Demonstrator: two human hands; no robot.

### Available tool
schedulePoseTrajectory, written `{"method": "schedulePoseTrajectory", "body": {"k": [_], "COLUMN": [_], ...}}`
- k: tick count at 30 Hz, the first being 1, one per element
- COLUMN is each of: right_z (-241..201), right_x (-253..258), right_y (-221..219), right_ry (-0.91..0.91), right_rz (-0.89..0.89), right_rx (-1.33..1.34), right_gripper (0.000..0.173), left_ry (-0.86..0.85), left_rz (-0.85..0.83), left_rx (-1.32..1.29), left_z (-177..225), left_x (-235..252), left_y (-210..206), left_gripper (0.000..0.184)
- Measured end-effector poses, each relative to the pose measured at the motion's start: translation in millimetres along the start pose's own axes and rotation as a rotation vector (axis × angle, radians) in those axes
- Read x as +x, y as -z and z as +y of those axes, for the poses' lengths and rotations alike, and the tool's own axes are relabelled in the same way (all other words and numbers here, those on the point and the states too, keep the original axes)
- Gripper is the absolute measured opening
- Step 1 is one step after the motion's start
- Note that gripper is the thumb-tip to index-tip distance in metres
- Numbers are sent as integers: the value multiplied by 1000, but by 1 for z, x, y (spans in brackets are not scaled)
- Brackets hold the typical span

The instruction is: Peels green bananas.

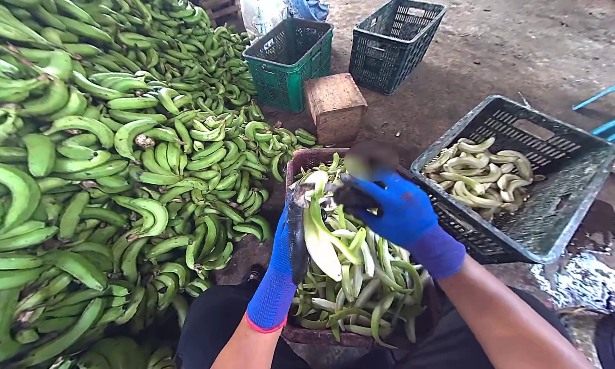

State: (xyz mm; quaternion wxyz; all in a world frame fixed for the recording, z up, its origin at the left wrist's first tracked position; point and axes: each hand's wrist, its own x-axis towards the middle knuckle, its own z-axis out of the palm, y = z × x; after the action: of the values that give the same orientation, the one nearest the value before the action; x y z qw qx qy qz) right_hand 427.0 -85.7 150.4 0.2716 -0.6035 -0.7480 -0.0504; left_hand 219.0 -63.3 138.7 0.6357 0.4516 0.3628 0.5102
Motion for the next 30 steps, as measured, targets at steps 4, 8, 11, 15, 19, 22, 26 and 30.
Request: {"method": "schedulePoseTrajectory", "body": {"k": [4, 8, 11, 15, 19, 22, 26, 30], "right_z": [24, 28, 28, 41, 56, 69, 85, 100], "right_x": [8, 2, 3, -17, -32, -32, -49, -59], "right_y": [19, 19, 19, 51, 79, 94, 101, 105], "right_ry": [-93, -239, -454, -431, -480, -506, -437, -530], "right_rz": [243, -23, -257, 183, 530, 669, 640, 542], "right_rx": [-133, -99, -62, 279, 733, 880, 1012, 740], "right_gripper": [52, 60, 54, 55, 49, 44, 41, 58], "left_ry": [36, -67, -87, 17, 239, 249, -25, -63], "left_rz": [39, 146, 213, 219, -43, -486, -442, -102], "left_rx": [89, 392, 571, 537, 249, 26, 292, 618], "left_z": [6, 0, 2, -20, -49, -18, 36, 63], "left_x": [3, 23, 35, 48, 71, 81, 112, 130], "left_y": [2, 24, 38, 33, -44, -127, -127, -18], "left_gripper": [40, 45, 46, 47, 46, 50, 48, 52]}}
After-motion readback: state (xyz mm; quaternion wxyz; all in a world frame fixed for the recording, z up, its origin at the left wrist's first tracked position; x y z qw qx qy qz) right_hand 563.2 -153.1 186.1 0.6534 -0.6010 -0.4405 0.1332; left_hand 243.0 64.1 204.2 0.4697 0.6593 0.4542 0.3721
